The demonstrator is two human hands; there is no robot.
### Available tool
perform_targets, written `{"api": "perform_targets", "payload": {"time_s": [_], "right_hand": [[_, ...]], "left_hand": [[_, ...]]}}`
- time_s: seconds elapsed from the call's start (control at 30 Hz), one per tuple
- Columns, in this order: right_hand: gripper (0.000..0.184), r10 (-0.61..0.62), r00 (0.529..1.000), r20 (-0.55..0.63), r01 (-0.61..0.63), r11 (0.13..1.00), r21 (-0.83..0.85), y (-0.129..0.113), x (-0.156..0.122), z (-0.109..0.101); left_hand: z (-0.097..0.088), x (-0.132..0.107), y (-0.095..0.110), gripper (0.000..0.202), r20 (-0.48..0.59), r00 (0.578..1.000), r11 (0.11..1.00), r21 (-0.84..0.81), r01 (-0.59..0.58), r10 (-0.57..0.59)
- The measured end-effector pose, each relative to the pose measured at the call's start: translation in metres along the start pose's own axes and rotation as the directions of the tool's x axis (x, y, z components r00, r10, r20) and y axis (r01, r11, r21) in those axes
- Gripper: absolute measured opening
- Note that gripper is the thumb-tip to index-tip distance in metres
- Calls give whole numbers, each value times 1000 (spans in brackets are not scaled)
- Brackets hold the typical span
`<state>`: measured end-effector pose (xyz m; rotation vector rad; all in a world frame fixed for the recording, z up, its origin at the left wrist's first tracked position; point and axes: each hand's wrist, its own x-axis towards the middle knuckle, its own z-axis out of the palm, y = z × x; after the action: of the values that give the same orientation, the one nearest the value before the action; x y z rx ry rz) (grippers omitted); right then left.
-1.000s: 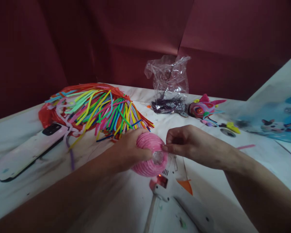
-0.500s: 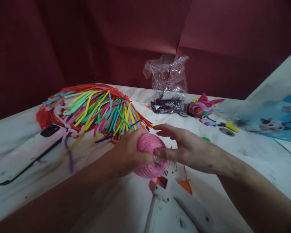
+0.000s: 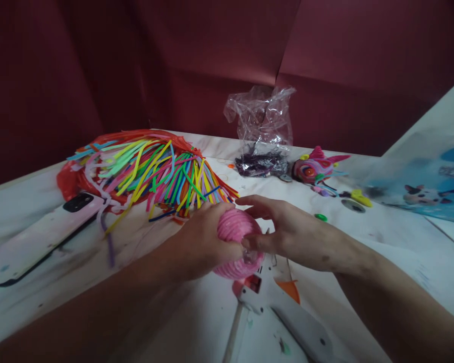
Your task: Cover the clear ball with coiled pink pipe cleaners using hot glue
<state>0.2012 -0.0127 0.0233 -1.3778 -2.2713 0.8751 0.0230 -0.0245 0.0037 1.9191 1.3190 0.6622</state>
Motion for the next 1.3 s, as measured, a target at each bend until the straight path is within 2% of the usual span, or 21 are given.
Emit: {"api": "perform_targets", "payload": {"time_s": [0.2, 0.3, 0.37, 0.4, 0.47, 0.53, 0.6, 0.7, 0.73, 0.8, 0.87, 0.97, 1.03, 1.1, 1.2, 1.3], "right_hand": [[53, -55, 997, 63, 49, 995, 84, 0, -1, -2], [52, -128, 977, 169, 80, 961, 264, 1, -1, -7], [53, -140, 975, 174, 75, 939, 334, 1, -2, -12], [54, -137, 981, 140, 88, 946, 312, 1, -3, -13], [51, -154, 988, -17, 155, 978, 142, 0, -7, -15], [34, -225, 963, -148, 216, 973, -78, -3, -15, -14], [19, -283, 954, -96, 257, 942, -216, -8, -24, -11], [20, -291, 943, 158, 326, 904, -277, -14, -35, -7], [19, -298, 936, 189, 343, 894, -290, -16, -37, -8], [20, -323, 933, 158, 357, 881, -310, -16, -38, -14], [24, -339, 938, 73, 344, 885, -313, -14, -36, -23], [34, -300, 952, -60, 261, 900, -348, -6, -31, -33], [31, -257, 955, -148, 190, 913, -361, 0, -25, -33], [31, -215, 959, -182, 150, 936, -318, 4, -18, -28], [48, -149, 984, -99, 126, 970, -210, 5, -9, -18], [47, -81, 997, -7, 79, 987, -137, 4, -4, -11]], "left_hand": [[-6, -3, 3, 37, 22, 1000, 1000, 12, -6, 6], [-9, -3, 5, 35, 42, 999, 1000, -15, 2, -2], [-10, -1, 5, 38, 56, 998, 998, -59, -2, 6], [-10, 0, 4, 39, 63, 998, 996, -86, -5, 10], [-11, 2, 0, 40, 72, 997, 990, -139, 1, 9], [-11, 4, -5, 44, 80, 997, 983, -183, 10, 5], [-12, 6, -11, 50, 81, 997, 974, -227, 26, -7], [-13, 8, -19, 57, 91, 996, 952, -302, 47, -20], [-13, 9, -21, 59, 97, 995, 944, -326, 52, -21], [-14, 9, -24, 62, 121, 992, 929, -365, 60, -17], [-15, 9, -25, 63, 140, 990, 923, -380, 65, -12], [-15, 9, -25, 61, 137, 991, 937, -346, 42, 6], [-15, 9, -25, 59, 133, 990, 942, -335, 10, 37], [-14, 9, -25, 57, 143, 987, 939, -343, -14, 67], [-12, 9, -26, 48, 168, 979, 931, -363, -46, 114], [-10, 9, -28, 42, 181, 969, 918, -386, -87, 168]]}}
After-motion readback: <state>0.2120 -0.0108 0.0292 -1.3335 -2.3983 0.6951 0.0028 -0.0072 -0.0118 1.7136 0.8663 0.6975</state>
